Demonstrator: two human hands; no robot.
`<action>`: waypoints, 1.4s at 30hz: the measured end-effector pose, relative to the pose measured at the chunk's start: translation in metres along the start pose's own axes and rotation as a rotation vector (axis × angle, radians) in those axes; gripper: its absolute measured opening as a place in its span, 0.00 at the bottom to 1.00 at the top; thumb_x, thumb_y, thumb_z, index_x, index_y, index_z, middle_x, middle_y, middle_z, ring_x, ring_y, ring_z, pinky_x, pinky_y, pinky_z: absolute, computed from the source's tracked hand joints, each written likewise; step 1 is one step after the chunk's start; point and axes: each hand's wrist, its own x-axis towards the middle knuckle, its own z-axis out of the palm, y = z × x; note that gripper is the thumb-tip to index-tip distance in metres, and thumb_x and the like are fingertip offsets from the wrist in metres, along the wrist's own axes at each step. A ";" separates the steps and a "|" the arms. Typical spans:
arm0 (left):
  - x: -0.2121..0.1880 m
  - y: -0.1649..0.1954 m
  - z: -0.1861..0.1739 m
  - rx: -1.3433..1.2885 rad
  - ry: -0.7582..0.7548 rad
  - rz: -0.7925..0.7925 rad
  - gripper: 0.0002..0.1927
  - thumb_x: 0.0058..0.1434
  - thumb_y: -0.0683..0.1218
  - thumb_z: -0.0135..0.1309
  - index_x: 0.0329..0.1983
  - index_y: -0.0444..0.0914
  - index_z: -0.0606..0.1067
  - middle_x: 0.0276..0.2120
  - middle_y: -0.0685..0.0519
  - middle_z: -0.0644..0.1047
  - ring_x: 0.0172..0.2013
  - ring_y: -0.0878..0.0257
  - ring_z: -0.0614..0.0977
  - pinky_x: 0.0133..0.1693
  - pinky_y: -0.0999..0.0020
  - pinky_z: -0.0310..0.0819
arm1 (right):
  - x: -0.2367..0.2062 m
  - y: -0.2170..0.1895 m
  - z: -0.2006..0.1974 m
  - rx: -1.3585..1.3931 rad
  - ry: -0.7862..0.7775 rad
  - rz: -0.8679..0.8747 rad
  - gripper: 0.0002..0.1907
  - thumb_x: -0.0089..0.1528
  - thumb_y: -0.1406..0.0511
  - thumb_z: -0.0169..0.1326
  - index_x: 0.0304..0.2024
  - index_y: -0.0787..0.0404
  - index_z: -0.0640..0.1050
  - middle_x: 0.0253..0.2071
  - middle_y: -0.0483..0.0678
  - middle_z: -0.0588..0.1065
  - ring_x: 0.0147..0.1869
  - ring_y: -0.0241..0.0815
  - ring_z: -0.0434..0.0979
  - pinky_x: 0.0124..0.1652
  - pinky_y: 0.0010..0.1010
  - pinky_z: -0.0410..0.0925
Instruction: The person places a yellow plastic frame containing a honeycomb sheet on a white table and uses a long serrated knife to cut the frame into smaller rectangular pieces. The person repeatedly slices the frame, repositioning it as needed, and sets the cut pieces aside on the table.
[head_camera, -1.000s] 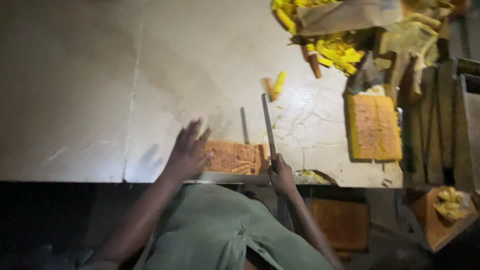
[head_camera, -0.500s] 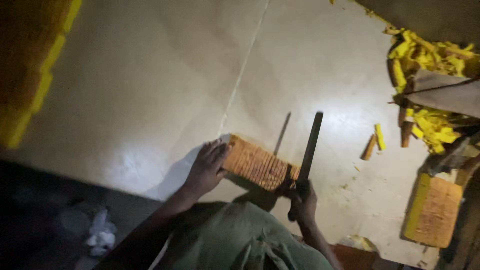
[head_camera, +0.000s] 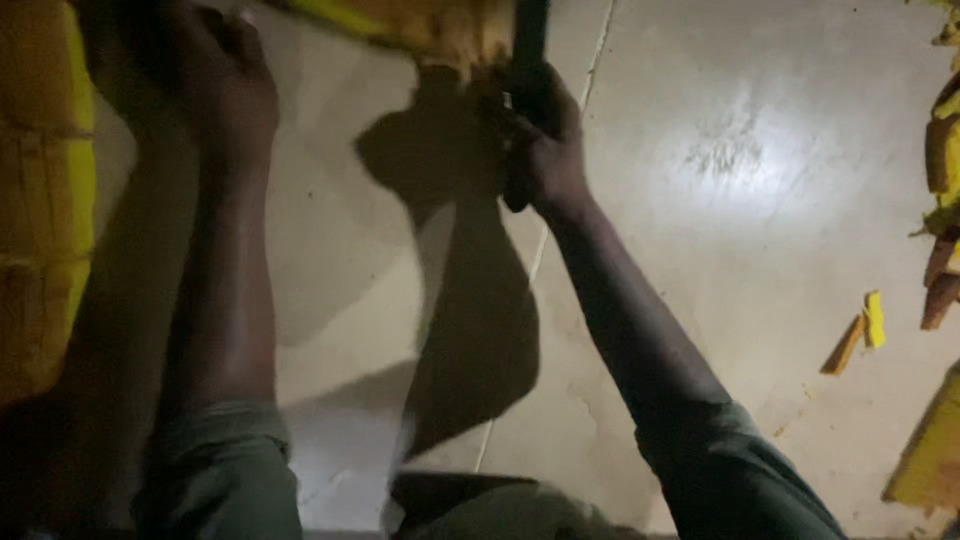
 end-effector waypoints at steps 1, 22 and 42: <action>0.005 -0.001 0.006 0.082 0.045 -0.041 0.28 0.80 0.50 0.51 0.76 0.37 0.56 0.63 0.38 0.70 0.59 0.45 0.71 0.63 0.51 0.67 | 0.006 0.002 0.006 -0.007 -0.024 -0.076 0.20 0.68 0.73 0.47 0.63 0.63 0.68 0.47 0.43 0.75 0.40 0.33 0.73 0.38 0.26 0.70; -0.298 0.176 0.045 0.619 -0.127 0.106 0.32 0.82 0.48 0.41 0.81 0.25 0.52 0.79 0.29 0.49 0.79 0.31 0.47 0.73 0.32 0.39 | -0.624 0.029 -0.358 -1.192 0.419 -0.076 0.26 0.59 0.69 0.46 0.61 0.58 0.76 0.43 0.54 0.72 0.46 0.57 0.72 0.47 0.44 0.68; -0.645 0.729 0.384 -0.006 -0.814 1.099 0.31 0.72 0.51 0.42 0.74 0.31 0.60 0.75 0.36 0.58 0.76 0.43 0.55 0.73 0.44 0.42 | -0.851 0.037 -0.677 -0.357 0.891 0.366 0.12 0.61 0.62 0.60 0.39 0.63 0.74 0.27 0.47 0.73 0.31 0.38 0.72 0.33 0.32 0.68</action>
